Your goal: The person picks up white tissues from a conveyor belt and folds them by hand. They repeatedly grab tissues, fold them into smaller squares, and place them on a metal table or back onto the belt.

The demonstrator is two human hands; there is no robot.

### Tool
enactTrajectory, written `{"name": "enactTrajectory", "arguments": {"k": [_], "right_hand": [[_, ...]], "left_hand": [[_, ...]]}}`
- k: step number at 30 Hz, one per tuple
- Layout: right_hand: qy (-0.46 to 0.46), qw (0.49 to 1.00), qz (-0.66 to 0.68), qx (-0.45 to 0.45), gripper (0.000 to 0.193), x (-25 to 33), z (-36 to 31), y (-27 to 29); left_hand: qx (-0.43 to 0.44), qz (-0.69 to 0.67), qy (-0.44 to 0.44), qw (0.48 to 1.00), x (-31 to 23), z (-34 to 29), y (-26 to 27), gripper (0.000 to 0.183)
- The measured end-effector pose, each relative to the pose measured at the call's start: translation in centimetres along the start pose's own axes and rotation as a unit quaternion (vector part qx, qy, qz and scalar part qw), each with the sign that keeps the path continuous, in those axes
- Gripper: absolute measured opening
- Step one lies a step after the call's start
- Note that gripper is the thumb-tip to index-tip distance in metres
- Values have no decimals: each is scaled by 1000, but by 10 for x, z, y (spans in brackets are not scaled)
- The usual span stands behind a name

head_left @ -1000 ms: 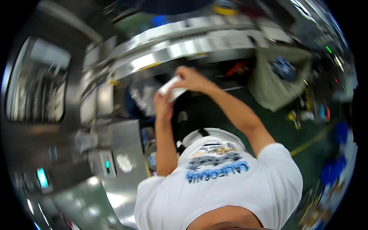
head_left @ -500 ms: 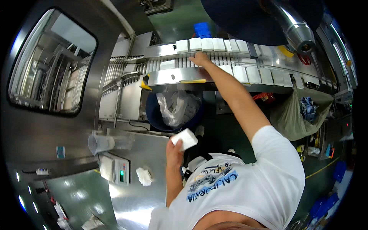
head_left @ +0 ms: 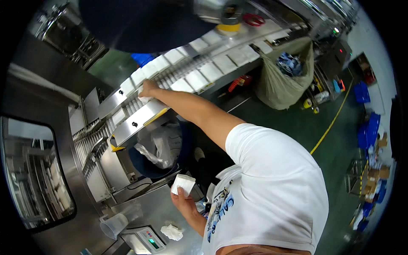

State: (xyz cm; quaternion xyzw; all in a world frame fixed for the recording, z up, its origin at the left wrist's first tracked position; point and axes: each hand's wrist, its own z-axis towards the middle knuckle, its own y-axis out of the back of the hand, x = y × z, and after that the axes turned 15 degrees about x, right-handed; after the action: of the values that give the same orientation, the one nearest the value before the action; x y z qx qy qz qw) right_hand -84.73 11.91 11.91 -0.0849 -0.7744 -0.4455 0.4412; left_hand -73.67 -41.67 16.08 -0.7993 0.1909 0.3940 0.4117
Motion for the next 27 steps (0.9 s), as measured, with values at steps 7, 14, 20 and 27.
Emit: {"name": "enactTrajectory", "arguments": {"k": [7,14,20,27], "right_hand": [[88,960,263,46,49,-16,-197,77],[13,890,445,94,48,-115,-377,133],[-15,875,484,10,49,-169,-427,141],[-36,914,403,-20,49,-163,-445,136]], "left_hand": [[128,35,2,991,7,9,-60,47],[256,27,39,966,25,12,-155,40],[303,83,71,947,27,6,-193,38],[309,91,56,945,20,12,-187,39]]}}
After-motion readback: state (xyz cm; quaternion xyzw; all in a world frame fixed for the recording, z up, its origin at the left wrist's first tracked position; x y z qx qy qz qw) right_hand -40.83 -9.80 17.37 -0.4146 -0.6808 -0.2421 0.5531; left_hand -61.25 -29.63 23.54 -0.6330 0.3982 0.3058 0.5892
